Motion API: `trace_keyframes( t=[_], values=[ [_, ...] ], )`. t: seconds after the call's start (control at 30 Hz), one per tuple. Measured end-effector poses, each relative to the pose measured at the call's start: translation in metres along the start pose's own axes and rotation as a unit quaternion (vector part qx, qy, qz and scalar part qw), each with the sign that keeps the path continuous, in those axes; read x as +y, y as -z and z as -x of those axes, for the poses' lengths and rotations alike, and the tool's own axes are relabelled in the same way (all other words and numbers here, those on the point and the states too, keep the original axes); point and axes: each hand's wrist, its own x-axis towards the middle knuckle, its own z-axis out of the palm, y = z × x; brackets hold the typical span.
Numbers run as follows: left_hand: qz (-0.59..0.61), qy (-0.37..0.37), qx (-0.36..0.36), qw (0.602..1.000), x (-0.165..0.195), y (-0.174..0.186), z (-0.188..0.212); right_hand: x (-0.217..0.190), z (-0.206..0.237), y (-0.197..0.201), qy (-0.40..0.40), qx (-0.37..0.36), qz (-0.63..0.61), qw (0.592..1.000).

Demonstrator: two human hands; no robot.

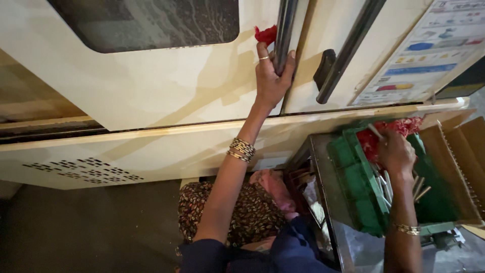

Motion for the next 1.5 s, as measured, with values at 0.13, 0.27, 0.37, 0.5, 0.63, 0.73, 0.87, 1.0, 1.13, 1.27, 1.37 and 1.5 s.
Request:
trace_keyframes(
  t=[0.13, 0.27, 0.37, 0.5, 0.63, 0.73, 0.87, 1.0, 1.13, 1.27, 1.37, 1.5],
  values=[
    [0.000, -0.015, 0.003, 1.000, 0.001, 0.000, 0.000, 0.015, 0.009, 0.005, -0.052, -0.078, 0.035, 0.995],
    [-0.007, -0.009, 0.000, 1.000, -0.001, 0.002, 0.001, 0.020, 0.006, 0.005, -0.074, -0.153, -0.010, 0.985],
    [-0.004, -0.009, -0.001, 1.000, -0.002, 0.001, 0.001, 0.018, 0.004, 0.002, 0.008, -0.123, 0.016, 0.992],
    [0.017, -0.009, 0.006, 1.000, -0.003, 0.000, 0.002, 0.018, -0.009, 0.008, 0.000, -0.199, 0.017, 0.980],
    [-0.004, -0.015, 0.003, 1.000, -0.004, 0.000, 0.002, 0.002, -0.024, 0.019, 0.051, -0.158, -0.016, 0.986],
    [-0.005, -0.001, 0.001, 1.000, -0.004, 0.000, 0.002, -0.021, -0.039, 0.019, 0.080, -0.109, -0.022, 0.991],
    [0.014, -0.004, 0.003, 1.000, -0.002, -0.001, 0.001, -0.048, -0.052, 0.005, 0.063, -0.053, -0.066, 0.994],
    [0.020, 0.001, 0.000, 1.000, 0.002, 0.001, 0.000, -0.057, -0.048, -0.015, 0.143, 0.122, -0.009, 0.982],
    [0.013, 0.001, 0.006, 1.000, 0.005, 0.001, 0.000, -0.053, -0.043, -0.019, 0.141, 0.133, -0.056, 0.979],
    [-0.005, -0.007, 0.008, 1.000, 0.005, 0.003, 0.000, -0.052, -0.039, -0.016, 0.127, 0.112, -0.096, 0.981],
    [0.001, -0.009, -0.003, 1.000, 0.005, 0.005, -0.001, -0.055, -0.038, -0.013, 0.131, 0.114, -0.108, 0.979],
    [0.007, -0.002, 0.001, 1.000, 0.006, 0.004, 0.000, -0.056, -0.039, -0.012, 0.124, 0.106, -0.123, 0.979]
  ],
)
